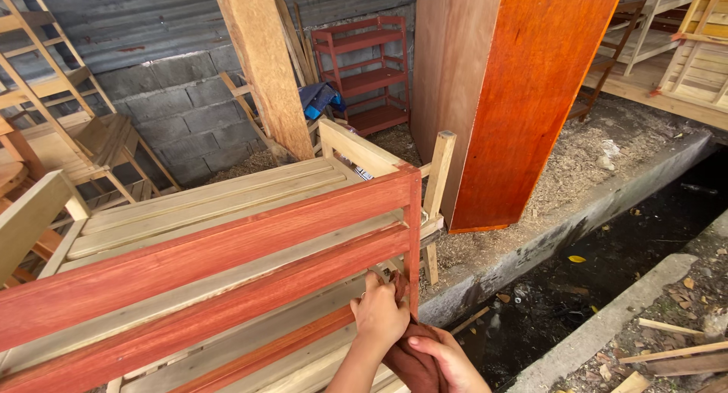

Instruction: The person applies red wood stain to a slatted wooden rack frame using a cloth, wiping the stain across the horizontal rails and side edges. They dip the cloth into a container of stain and work over different rails and surfaces of the frame.

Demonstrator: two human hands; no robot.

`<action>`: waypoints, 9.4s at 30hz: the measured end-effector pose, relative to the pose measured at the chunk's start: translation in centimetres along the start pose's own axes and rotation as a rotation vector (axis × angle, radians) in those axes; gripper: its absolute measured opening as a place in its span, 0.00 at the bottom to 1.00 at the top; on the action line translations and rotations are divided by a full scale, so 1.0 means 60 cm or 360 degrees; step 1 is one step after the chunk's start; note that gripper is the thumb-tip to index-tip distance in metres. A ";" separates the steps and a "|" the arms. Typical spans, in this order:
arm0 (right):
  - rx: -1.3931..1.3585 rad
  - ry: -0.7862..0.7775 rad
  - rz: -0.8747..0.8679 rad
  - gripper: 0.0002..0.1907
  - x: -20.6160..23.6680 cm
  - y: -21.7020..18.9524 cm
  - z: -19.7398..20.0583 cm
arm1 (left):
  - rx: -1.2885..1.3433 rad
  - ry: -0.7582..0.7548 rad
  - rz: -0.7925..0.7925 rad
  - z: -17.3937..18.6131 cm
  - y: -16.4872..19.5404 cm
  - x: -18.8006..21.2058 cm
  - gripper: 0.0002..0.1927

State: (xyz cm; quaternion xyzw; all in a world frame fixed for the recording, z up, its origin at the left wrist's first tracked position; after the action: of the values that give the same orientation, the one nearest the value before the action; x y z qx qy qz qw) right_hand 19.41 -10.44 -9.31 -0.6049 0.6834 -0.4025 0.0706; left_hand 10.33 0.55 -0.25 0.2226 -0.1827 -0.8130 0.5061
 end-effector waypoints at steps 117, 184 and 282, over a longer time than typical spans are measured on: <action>-0.0275 0.0615 -0.0267 0.20 -0.032 -0.030 0.029 | -0.0804 -0.0267 -0.0053 0.009 0.017 0.043 0.38; 0.0385 -0.0407 -0.0289 0.23 0.035 0.335 -0.451 | 0.2001 0.1277 0.0927 0.298 -0.588 0.282 0.19; 0.2745 0.0229 0.1016 0.38 0.015 0.143 -0.347 | -0.0636 0.0322 0.0363 0.135 -0.349 0.107 0.34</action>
State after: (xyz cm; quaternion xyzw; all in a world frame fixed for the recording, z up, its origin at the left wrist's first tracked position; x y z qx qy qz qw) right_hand 0.44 -2.03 -0.54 -0.0992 0.2840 -0.7705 0.5621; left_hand -12.10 4.15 -5.56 0.1762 0.0094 -0.7441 0.6444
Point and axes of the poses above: each hand's wrist, its own x-axis away from the middle knuckle, its own z-axis out of the back of the hand, y = z × x, the point moved 1 cm from there along -x, towards the middle knuckle, and after that the axes turned 15 degrees about y, right-handed, at the moved point
